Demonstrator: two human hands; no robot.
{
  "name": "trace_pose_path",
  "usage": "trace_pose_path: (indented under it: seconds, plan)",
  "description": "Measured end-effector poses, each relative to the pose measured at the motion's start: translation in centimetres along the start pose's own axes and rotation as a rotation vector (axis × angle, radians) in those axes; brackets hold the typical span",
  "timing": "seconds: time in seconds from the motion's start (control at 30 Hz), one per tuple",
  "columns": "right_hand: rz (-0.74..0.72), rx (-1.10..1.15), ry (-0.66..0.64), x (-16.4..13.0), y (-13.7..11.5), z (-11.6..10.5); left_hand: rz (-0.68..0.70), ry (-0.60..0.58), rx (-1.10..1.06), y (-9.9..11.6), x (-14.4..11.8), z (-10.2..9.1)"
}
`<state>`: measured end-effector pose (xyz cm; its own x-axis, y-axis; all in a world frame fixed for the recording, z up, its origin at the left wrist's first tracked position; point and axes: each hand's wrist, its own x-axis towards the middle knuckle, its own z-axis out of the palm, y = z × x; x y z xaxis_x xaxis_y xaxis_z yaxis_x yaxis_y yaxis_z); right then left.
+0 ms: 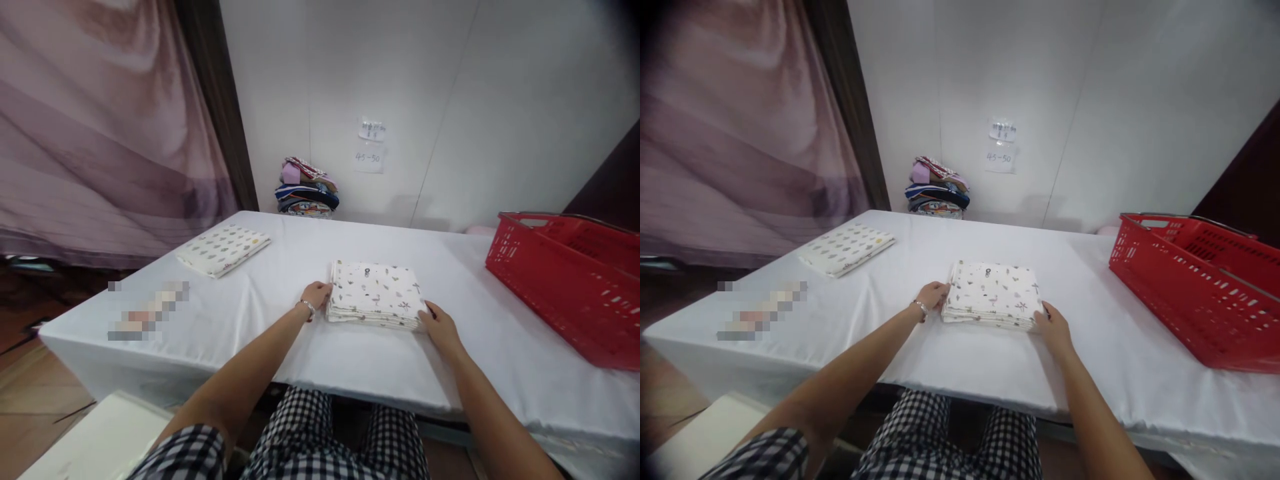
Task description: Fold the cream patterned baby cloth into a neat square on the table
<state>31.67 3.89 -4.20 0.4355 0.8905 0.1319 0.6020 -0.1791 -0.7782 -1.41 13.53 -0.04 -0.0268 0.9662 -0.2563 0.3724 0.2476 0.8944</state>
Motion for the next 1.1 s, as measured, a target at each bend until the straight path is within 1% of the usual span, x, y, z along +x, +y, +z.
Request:
trace_pose_path:
  seconds: [0.1,0.2,0.3,0.37,0.43,0.53,0.63,0.7,0.77,0.83,0.97,1.1]
  plan:
    - [0.038,-0.096,-0.051,2.6,-0.8,-0.4,-0.017,0.011,-0.033,1.2,1.9,0.3]
    - [0.046,-0.158,-0.074,5.4,-1.5,-0.4,-0.032,0.018,-0.067,1.7,3.5,1.0]
    - [0.072,-0.144,-0.091,7.4,-2.2,-0.1,-0.019,0.049,-0.092,1.6,4.4,1.6]
    - [0.096,-0.085,-0.081,8.0,-2.5,0.2,0.01,0.088,-0.099,1.3,4.6,1.6]
    - [0.113,0.009,-0.069,8.2,-2.4,0.4,0.034,0.114,-0.096,1.0,4.7,1.6]
    - [0.13,0.205,-0.078,7.9,-1.5,0.6,0.038,0.093,-0.082,0.9,4.7,1.5]
    - [0.161,0.378,-0.128,7.7,-0.5,0.5,0.038,0.059,-0.065,0.9,4.6,1.4]
    - [0.178,0.431,-0.163,7.6,-0.3,0.5,0.04,0.047,-0.05,1.0,4.5,1.4]
    - [0.187,0.428,-0.186,7.6,-0.5,0.4,0.044,0.032,-0.022,1.1,4.4,1.4]
    - [0.186,0.396,-0.201,7.6,-0.8,0.4,0.064,0.026,0.055,1.1,4.4,1.5]
    - [0.164,0.315,-0.184,7.7,-1.1,0.5,0.12,0.073,0.258,1.0,4.6,1.8]
    - [0.134,0.282,-0.15,7.9,-1.0,0.7,0.128,0.109,0.306,1.2,4.9,2.0]
